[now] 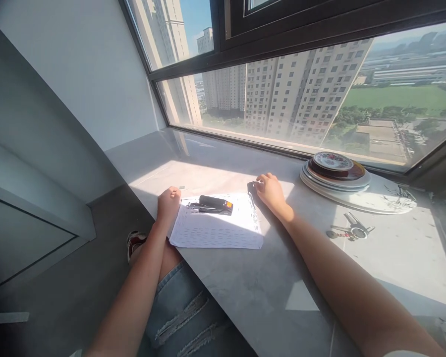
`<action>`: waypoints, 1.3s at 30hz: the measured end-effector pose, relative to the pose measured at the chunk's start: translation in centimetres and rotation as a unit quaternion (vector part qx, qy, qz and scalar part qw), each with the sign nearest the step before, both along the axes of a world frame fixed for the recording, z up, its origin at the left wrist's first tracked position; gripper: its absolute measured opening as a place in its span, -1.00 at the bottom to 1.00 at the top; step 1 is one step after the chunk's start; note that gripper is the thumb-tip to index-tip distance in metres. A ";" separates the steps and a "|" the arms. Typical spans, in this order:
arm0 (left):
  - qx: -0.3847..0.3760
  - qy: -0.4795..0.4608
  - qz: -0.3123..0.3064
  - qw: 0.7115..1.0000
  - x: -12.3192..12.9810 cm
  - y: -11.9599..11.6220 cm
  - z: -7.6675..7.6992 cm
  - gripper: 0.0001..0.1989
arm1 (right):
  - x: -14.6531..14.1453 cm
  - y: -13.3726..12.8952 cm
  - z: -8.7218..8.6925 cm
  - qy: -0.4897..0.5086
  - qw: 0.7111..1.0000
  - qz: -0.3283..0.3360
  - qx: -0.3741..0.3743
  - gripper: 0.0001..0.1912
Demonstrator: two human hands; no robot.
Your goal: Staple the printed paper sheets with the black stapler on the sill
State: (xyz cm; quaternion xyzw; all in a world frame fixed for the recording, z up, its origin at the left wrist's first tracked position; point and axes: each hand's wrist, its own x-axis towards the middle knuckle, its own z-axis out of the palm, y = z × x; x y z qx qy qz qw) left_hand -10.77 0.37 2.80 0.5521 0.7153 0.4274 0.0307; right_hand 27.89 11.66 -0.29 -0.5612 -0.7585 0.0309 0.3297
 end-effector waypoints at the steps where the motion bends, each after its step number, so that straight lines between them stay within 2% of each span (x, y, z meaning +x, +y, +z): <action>1: -0.006 0.025 0.003 1.000 -0.2 0.7 0.2 -0.83 | 0.1 0.1 0.0 0.023 1.000 0.005 0.013 -0.77; 5: 0.002 0.062 -0.041 0.997 -1.3 3.2 -0.2 -0.63 | 0.4 -0.2 0.7 0.078 0.995 0.016 0.062 -0.83; 8: -0.008 0.040 -0.064 0.997 -1.6 3.9 -1.4 -0.67 | -0.8 -1.6 2.1 0.115 0.985 0.046 0.123 -0.85; 11: -0.017 0.028 -0.036 0.999 -1.8 3.5 -2.2 -0.77 | -3.4 -4.1 3.7 0.148 0.967 0.135 0.158 -0.84; 13: -0.030 0.017 -0.016 0.999 -1.7 2.9 -2.2 -0.79 | -5.3 -6.0 4.3 0.147 0.954 0.219 0.139 -0.82; 16: -0.017 -0.030 -0.006 0.999 -1.2 1.8 -1.8 -0.72 | -7.6 -8.4 4.1 0.098 0.934 0.330 0.090 -0.85; 19: 0.050 -0.083 -0.050 0.994 -0.3 0.4 -1.5 -0.71 | -8.6 -9.2 3.2 0.039 0.921 0.383 0.066 -0.60; 22: 0.084 -0.147 -0.107 0.980 0.5 -0.8 -1.5 -0.78 | -8.9 -9.0 2.5 0.020 0.924 0.381 0.042 -0.54; 25: 0.083 -0.194 -0.120 0.970 0.8 -1.3 -1.5 -0.72 | -9.0 -8.7 2.4 0.013 0.928 0.371 0.027 -0.54; 29: 0.063 -0.167 -0.165 0.970 0.8 -1.3 -1.2 -0.69 | -9.1 -8.8 2.6 0.009 0.929 0.368 0.030 -0.57; 33: 0.035 -0.115 -0.221 0.968 1.3 -1.4 -1.2 -0.81 | -9.1 -8.8 2.7 0.005 0.928 0.371 0.031 -0.57; 39: 0.007 -0.120 -0.273 0.954 2.0 -1.3 -1.3 -0.84 | -9.0 -8.4 2.3 0.000 0.926 0.376 0.030 -0.57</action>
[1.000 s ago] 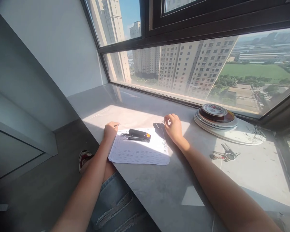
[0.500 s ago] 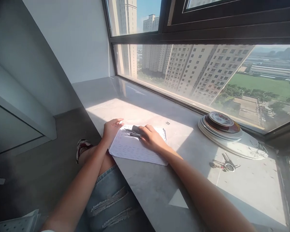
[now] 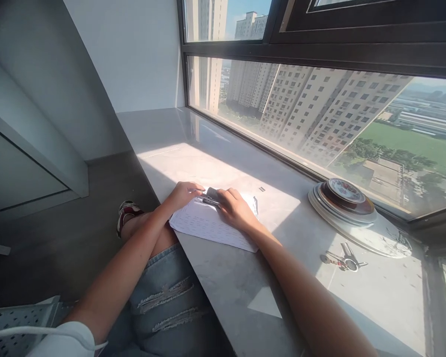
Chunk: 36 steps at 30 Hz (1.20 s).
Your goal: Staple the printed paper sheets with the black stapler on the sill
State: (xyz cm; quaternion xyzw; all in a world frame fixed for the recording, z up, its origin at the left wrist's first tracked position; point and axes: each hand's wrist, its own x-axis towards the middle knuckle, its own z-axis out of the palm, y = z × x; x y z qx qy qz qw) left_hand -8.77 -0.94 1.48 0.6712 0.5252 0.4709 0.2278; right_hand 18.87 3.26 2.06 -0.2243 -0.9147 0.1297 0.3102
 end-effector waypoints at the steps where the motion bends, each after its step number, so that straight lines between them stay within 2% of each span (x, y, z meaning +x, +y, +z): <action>1: -0.003 0.004 -0.004 1.000 0.0 0.0 0.0 -0.83 | 0.0 0.0 -0.1 -0.001 1.000 0.000 0.001 -0.57; 6: -0.027 0.014 -0.003 1.000 0.0 -0.2 0.0 -0.84 | 0.1 0.1 -0.2 -0.006 1.000 -0.003 0.000 -0.57; 14: -0.022 0.015 -0.008 1.000 -0.1 0.1 -0.5 -0.86 | 0.3 0.6 -0.9 0.000 1.000 0.000 0.012 -0.51; 20: -0.029 0.019 0.001 0.999 0.1 0.0 -0.4 -0.89 | 0.3 0.5 -0.7 0.006 1.000 0.002 0.011 -0.49; 27: -0.026 0.032 -0.008 0.999 0.0 0.0 -0.4 -0.88 | 0.3 0.4 -0.6 -0.004 1.000 0.000 -0.004 -0.56; 36: -0.046 0.024 -0.004 0.999 -0.1 -0.4 -0.1 -0.88 | 0.3 0.5 -0.6 0.001 0.999 0.010 -0.037 -0.51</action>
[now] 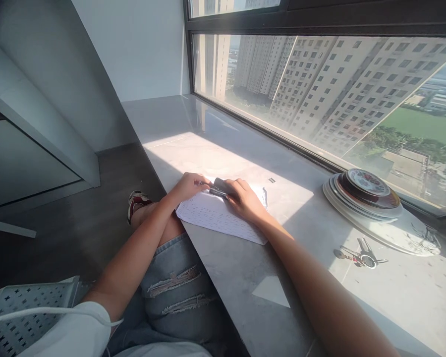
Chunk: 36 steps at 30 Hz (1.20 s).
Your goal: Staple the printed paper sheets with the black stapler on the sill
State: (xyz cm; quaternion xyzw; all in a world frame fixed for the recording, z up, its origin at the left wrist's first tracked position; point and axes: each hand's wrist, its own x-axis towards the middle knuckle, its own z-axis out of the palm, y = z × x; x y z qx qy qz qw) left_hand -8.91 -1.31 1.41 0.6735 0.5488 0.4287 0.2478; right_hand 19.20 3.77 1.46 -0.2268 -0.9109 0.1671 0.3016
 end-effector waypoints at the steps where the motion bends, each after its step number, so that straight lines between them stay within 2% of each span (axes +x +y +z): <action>1: 0.004 -0.004 -0.001 1.000 0.0 0.0 0.0 -0.89 | 0.0 0.0 0.0 -0.001 1.000 -0.001 -0.003 -0.51; 8: 0.031 -0.008 -0.018 0.999 0.1 -0.1 0.2 -0.89 | 0.0 0.0 -0.1 -0.008 1.000 -0.007 -0.015 -0.53; 15: 0.089 -0.006 0.034 0.995 -0.2 -0.1 0.7 -0.76 | -0.1 -0.1 0.2 -0.009 1.000 -0.009 -0.010 -0.55; 21: 0.115 -0.021 -0.009 0.993 -0.1 -0.2 0.8 -0.71 | 0.0 0.0 0.2 -0.015 1.000 -0.010 0.007 -0.53; 26: 0.114 0.018 -0.004 0.993 -0.1 -0.2 0.9 -0.76 | 0.0 0.2 0.1 -0.021 1.000 -0.014 0.008 -0.52; 31: 0.122 0.052 -0.015 0.991 -0.2 -0.2 0.9 -0.90 | 0.0 0.2 0.2 -0.025 0.999 -0.021 0.004 -0.55; 36: 0.089 0.068 0.006 0.994 -0.4 -0.2 0.5 -0.93 | -0.1 0.0 0.4 -0.026 0.999 -0.025 0.003 -0.55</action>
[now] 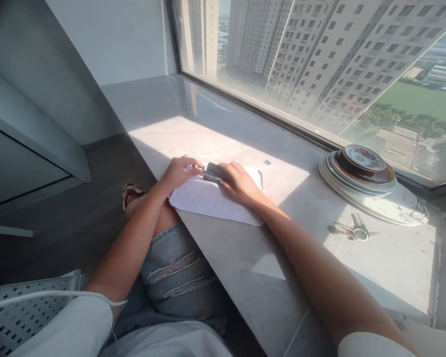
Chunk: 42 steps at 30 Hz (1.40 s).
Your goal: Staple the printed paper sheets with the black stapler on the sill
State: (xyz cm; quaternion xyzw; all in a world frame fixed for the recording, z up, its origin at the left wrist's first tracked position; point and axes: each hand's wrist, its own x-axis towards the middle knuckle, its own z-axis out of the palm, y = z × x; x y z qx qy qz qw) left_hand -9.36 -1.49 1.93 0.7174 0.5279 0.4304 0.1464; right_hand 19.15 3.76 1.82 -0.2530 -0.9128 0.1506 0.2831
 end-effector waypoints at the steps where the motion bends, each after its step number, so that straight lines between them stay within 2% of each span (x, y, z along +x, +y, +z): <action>1: -0.008 0.007 -0.004 1.000 0.0 0.0 0.0 -0.92 | 0.0 0.0 0.0 0.001 1.000 0.000 0.001 -0.55; 7: -0.026 0.029 -0.042 0.998 0.0 0.1 0.1 -0.92 | 0.0 0.0 -0.1 0.003 1.000 0.001 0.003 -0.53; 16: -0.063 0.062 -0.026 0.996 0.4 0.1 0.4 -0.90 | 0.0 0.2 -0.2 -0.005 1.000 0.001 -0.003 -0.47; 31: -0.056 0.052 -0.026 0.997 -0.6 0.4 -0.5 -0.91 | 0.0 0.1 -0.1 -0.003 1.000 0.001 -0.011 -0.49; 42: -0.039 0.057 -0.008 0.998 -1.1 0.2 -0.2 -0.93 | 0.0 0.0 0.0 0.002 1.000 -0.004 -0.014 -0.49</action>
